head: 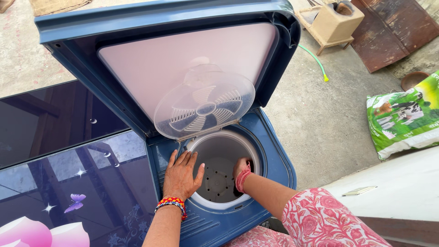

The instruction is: The person wipes the surfaces of a washing machine and a dryer with a cloth, handling the lids and internal components of the appliance by hand.

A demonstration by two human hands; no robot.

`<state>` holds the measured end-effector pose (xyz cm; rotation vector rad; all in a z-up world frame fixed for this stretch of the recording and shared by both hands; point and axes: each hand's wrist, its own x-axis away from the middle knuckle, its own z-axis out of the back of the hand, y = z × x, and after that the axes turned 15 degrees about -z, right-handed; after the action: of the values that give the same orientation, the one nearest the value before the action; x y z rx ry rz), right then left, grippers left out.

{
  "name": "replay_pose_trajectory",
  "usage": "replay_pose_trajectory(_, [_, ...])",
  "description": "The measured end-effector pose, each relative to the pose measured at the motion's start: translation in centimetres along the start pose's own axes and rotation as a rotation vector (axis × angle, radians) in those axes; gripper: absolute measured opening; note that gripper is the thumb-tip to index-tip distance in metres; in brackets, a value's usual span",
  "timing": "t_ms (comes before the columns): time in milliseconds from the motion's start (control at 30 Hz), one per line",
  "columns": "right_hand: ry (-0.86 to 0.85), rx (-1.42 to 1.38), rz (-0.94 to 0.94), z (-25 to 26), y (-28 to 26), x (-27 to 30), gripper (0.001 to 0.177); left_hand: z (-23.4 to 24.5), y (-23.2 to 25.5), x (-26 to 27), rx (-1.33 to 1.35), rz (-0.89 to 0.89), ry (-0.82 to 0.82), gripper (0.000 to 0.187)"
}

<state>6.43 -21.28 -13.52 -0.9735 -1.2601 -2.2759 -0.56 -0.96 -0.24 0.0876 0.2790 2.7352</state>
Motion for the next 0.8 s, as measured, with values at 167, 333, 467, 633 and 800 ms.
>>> replay_pose_trajectory(167, [0.373, 0.060, -0.065, -4.4, -0.2, -3.5, 0.044, -0.4, -0.1, 0.2, -0.036, -0.016, 0.020, 0.063])
replay_pose_trajectory(333, [-0.047, -0.335, 0.187, -0.3, -0.7, 2.1, 0.044, -0.2, 0.1, 0.2, -0.040, -0.027, 0.033, 0.062])
replay_pose_trajectory(467, [-0.230, -0.774, 0.348, 2.2, 0.1, 7.2, 0.047, -0.3, 0.4, 0.3, -0.046, -0.029, 0.032, 0.061])
replay_pose_trajectory(633, [-0.174, -1.412, 0.563, 0.7, 0.1, 7.1, 0.062, -1.6, 0.0, 0.5, -0.045, -0.062, 0.107, 0.056])
replay_pose_trajectory(800, [-0.332, -2.024, 0.578, 0.9, 3.5, 9.4, 0.055, -1.7, 0.1, 0.8, 0.099, -0.056, 0.211, 0.044])
